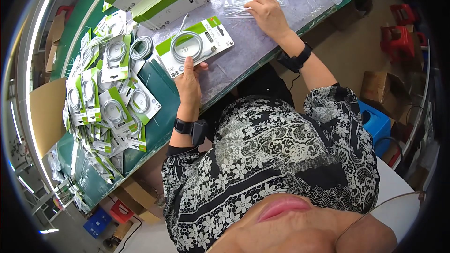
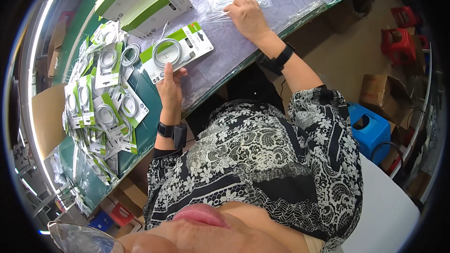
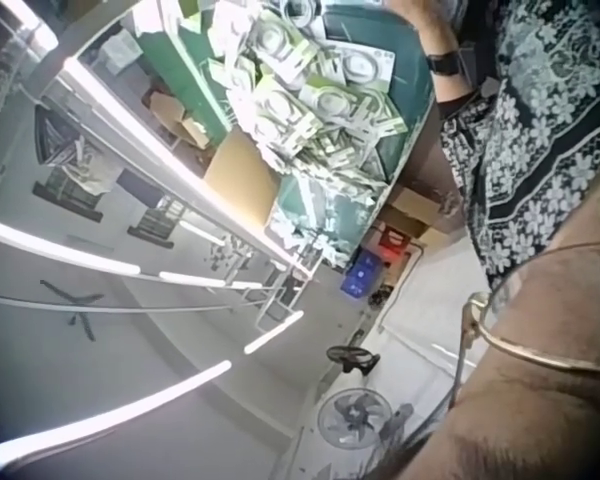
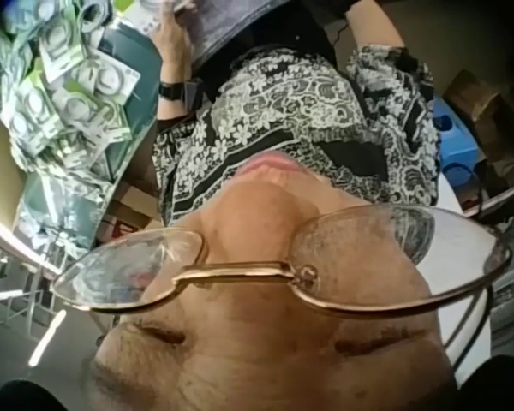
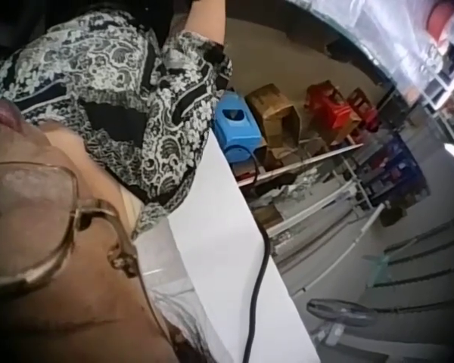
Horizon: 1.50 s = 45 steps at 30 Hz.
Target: The person picks up a coiled cable and a cardboard backing, positions the cable onto the backing, and threads a plastic tie through the holes to secure it. They pull the tie tight before turning the assembled package over and setting it down.
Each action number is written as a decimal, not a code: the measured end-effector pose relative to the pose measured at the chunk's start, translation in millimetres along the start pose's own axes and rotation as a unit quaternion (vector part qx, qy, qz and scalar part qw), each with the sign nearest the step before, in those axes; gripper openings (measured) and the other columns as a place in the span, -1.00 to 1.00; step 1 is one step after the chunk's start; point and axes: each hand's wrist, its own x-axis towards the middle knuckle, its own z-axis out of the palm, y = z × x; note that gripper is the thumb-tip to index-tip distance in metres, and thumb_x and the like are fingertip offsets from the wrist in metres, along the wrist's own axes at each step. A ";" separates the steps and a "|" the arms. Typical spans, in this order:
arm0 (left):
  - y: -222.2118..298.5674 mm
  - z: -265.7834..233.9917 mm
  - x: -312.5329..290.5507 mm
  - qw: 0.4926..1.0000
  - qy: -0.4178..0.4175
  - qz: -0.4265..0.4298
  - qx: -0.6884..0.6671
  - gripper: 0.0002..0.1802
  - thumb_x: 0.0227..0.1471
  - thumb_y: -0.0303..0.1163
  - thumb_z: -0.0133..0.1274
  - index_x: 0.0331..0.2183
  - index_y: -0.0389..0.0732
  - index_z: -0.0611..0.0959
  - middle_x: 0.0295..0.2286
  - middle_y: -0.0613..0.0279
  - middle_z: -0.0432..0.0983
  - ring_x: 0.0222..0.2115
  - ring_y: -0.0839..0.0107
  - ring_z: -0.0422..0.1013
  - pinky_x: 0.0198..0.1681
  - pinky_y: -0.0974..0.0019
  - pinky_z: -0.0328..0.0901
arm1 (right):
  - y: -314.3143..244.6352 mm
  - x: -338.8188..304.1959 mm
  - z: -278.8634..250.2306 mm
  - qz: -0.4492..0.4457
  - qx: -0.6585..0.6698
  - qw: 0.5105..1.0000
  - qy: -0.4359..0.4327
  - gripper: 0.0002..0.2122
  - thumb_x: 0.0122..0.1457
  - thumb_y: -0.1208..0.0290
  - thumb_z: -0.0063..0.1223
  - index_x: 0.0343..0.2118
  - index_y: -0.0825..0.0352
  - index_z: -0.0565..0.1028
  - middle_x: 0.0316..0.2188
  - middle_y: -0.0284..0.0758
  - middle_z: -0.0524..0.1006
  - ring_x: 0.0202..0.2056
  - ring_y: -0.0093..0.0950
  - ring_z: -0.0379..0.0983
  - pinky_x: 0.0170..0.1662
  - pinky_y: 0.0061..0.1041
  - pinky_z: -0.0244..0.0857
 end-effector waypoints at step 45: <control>71.2 50.0 13.1 0.925 -0.044 -0.066 -0.373 -0.85 0.15 -0.33 -0.07 -0.37 -0.20 0.42 -0.57 0.41 0.25 -0.60 0.59 0.07 -0.56 0.52 0.01 | -112.8 10.3 -15.2 0.032 0.289 0.957 -0.008 -0.91 -0.07 0.61 0.17 -0.47 0.33 0.50 -0.51 -0.37 0.46 -0.37 -0.46 0.34 -0.23 -0.53 0.20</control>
